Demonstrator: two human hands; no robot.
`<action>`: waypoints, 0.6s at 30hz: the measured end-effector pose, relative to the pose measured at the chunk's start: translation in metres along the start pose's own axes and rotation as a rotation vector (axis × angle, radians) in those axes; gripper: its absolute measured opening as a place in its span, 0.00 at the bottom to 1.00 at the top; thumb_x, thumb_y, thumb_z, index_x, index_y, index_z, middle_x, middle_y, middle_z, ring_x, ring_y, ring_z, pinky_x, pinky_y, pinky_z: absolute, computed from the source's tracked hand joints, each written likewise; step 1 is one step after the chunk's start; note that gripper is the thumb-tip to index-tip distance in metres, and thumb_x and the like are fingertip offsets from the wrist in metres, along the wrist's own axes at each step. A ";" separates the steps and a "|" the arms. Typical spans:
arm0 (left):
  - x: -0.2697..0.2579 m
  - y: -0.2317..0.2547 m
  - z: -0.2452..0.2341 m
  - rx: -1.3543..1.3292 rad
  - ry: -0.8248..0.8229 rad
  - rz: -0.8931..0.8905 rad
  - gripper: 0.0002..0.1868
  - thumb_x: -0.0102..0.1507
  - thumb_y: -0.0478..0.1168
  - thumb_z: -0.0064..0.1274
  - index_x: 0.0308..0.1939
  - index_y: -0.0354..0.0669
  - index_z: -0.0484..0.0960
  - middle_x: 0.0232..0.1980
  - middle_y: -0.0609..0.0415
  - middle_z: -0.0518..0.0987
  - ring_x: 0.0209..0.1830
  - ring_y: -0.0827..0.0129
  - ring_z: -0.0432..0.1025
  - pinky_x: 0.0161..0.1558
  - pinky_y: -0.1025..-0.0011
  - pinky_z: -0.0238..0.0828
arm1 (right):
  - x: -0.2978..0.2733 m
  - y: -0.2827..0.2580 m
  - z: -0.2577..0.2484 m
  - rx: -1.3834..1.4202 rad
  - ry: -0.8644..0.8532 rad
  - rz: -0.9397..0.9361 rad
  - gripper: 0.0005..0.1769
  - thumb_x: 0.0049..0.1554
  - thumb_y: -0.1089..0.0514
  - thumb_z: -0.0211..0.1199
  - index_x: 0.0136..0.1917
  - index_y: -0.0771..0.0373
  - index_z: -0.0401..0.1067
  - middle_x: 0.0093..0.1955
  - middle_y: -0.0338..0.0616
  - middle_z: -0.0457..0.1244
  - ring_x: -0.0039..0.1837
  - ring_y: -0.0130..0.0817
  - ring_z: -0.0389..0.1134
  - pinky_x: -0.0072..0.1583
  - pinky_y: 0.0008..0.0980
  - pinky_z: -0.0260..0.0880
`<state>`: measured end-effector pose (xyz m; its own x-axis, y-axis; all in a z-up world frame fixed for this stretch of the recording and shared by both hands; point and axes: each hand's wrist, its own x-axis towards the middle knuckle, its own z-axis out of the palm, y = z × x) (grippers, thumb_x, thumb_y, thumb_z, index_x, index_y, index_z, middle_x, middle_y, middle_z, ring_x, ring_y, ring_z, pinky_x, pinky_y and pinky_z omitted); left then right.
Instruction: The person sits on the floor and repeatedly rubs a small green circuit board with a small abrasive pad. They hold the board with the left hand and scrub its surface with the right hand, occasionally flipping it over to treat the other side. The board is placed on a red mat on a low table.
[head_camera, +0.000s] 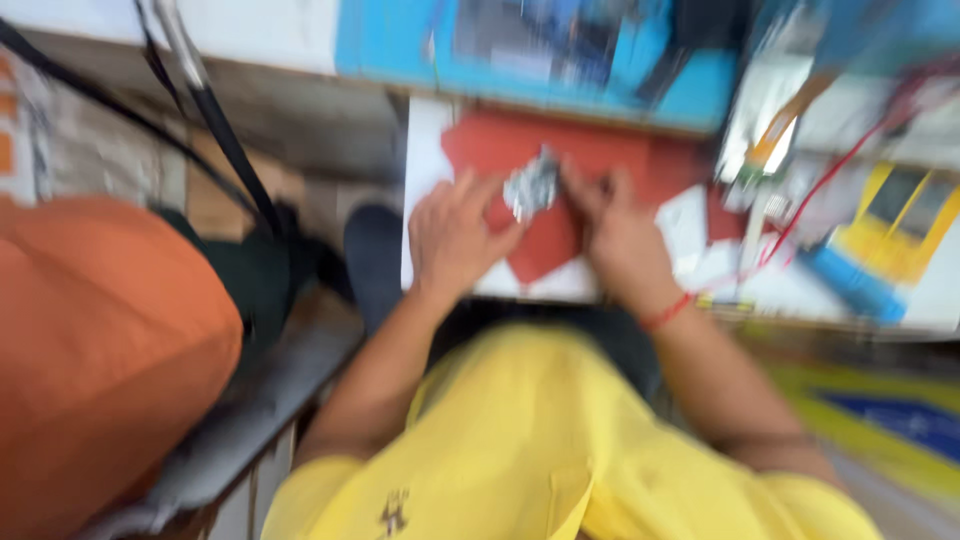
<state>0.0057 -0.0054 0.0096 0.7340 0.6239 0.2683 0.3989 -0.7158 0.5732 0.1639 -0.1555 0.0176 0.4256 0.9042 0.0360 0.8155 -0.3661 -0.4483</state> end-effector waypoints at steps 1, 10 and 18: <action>0.003 0.005 -0.002 -0.002 0.037 0.021 0.26 0.49 0.52 0.69 0.49 0.49 0.85 0.41 0.53 0.76 0.38 0.55 0.71 0.39 0.58 0.68 | -0.001 -0.004 -0.002 -0.038 -0.048 -0.059 0.36 0.55 0.69 0.55 0.75 0.51 0.66 0.57 0.57 0.61 0.43 0.56 0.69 0.44 0.50 0.72; 0.000 0.005 -0.006 -0.035 0.069 0.039 0.22 0.52 0.49 0.69 0.47 0.49 0.85 0.39 0.57 0.77 0.41 0.59 0.72 0.43 0.60 0.68 | 0.001 -0.009 -0.008 0.018 -0.180 -0.097 0.37 0.54 0.68 0.51 0.76 0.52 0.64 0.55 0.55 0.63 0.42 0.58 0.70 0.45 0.51 0.71; -0.002 -0.003 0.002 -0.022 0.072 0.071 0.22 0.54 0.50 0.71 0.48 0.48 0.84 0.39 0.56 0.74 0.41 0.60 0.70 0.42 0.62 0.65 | -0.006 -0.002 -0.004 0.108 -0.113 -0.162 0.37 0.55 0.70 0.52 0.77 0.58 0.65 0.54 0.58 0.62 0.46 0.58 0.69 0.47 0.49 0.71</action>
<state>0.0037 -0.0050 0.0058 0.7185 0.5931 0.3634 0.3341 -0.7525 0.5676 0.1618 -0.1612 0.0219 0.2408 0.9704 0.0178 0.8202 -0.1936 -0.5383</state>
